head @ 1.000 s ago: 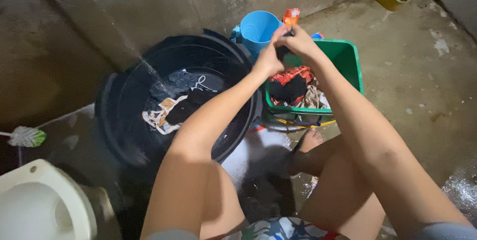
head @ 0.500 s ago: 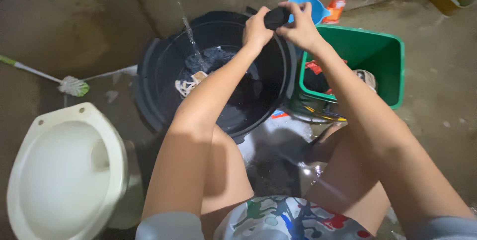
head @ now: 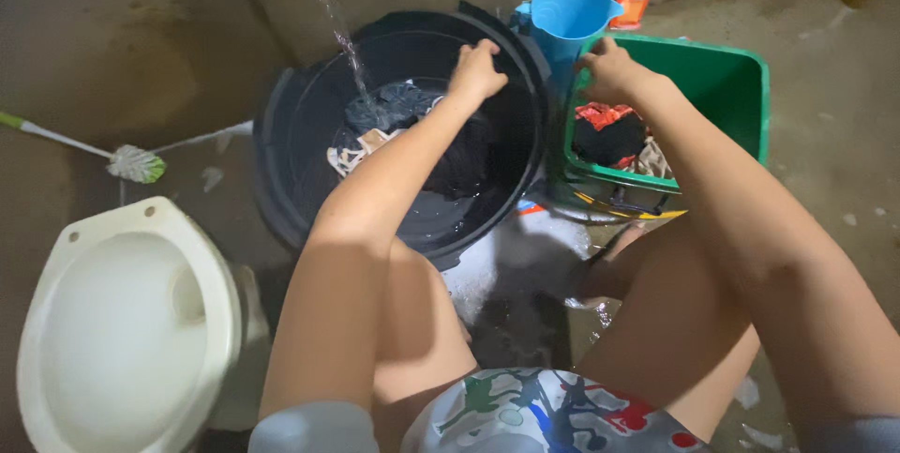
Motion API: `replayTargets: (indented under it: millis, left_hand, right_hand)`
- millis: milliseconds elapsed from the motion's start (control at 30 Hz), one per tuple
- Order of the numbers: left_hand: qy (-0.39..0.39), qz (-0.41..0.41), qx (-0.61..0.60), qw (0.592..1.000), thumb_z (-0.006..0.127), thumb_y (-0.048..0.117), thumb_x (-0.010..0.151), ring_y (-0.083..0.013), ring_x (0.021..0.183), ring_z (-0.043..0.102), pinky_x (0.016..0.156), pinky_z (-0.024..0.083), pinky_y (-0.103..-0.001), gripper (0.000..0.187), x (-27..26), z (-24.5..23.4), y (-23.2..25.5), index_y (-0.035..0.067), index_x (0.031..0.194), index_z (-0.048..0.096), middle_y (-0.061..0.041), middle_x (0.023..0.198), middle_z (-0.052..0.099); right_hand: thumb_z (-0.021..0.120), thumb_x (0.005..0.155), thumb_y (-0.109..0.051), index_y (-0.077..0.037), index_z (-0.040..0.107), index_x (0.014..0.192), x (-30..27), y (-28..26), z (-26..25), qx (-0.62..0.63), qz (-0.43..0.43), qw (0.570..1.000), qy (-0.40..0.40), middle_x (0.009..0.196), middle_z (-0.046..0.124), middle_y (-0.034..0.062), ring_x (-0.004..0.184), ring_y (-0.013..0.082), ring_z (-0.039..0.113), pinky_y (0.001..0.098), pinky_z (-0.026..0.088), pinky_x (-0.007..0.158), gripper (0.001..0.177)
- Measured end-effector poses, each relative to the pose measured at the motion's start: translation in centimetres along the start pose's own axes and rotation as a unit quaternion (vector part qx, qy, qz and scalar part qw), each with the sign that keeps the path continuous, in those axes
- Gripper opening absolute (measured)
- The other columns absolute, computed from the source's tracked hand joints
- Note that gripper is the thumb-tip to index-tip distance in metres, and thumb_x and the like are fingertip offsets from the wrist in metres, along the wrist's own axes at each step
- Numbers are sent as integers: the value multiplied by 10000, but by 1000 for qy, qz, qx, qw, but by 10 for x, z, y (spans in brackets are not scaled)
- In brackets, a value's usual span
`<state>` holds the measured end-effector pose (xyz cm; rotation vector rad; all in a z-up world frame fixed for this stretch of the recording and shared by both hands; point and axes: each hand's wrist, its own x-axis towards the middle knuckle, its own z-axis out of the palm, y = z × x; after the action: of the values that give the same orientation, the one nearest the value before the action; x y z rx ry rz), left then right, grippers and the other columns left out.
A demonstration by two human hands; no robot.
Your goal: The person washes clothes by hand in a tub of soapy water, scrubs a dark garment, rinses items under a stream of water, and places them into a green bucket.
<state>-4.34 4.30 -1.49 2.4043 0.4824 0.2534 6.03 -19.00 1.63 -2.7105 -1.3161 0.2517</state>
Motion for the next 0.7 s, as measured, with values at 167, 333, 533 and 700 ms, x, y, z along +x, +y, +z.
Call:
replayTargets:
  millis: [167, 333, 533, 700]
  left_hand:
    - [-49, 66, 2, 997, 687, 158, 616, -369, 1022, 515, 862, 450, -416, 491, -4, 46, 47, 130, 1083, 536, -201, 1100, 482]
    - [-135, 114, 20, 984, 638, 124, 689, -378, 1011, 529, 858, 452, -445, 404, -21, 91, 93, 116, 1081, 539, -188, 1106, 495]
    - [-183, 210, 113, 954, 651, 58, 633, -413, 1043, 468, 815, 451, -498, 547, -18, 163, 123, 110, 1148, 474, -214, 1117, 429]
    - [-185, 206, 284, 918, 568, 166, 779, -394, 1153, 404, 852, 424, -566, 534, 3, 268, 115, 182, 1281, 385, -186, 1301, 308]
  right_hand:
    - [752, 627, -341, -187, 570, 1180, -18, 60, 15, 5, 95, 994, -54, 1282, 344, 202, 1175, 387, 386, 433, 373, 967, 601]
    - [750, 636, -380, -180, 584, 1190, -44, 126, 42, -20, 122, 991, -49, 1281, 359, 230, 1169, 404, 397, 439, 373, 991, 612]
    - [731, 639, -409, -223, 552, 1209, -76, 139, 42, -30, 212, 968, -127, 1288, 335, 227, 1154, 402, 400, 451, 383, 978, 626]
    - [683, 631, -245, -258, 575, 1158, -80, 117, 32, -16, 229, 965, -127, 1343, 306, 130, 1231, 342, 348, 467, 399, 942, 538]
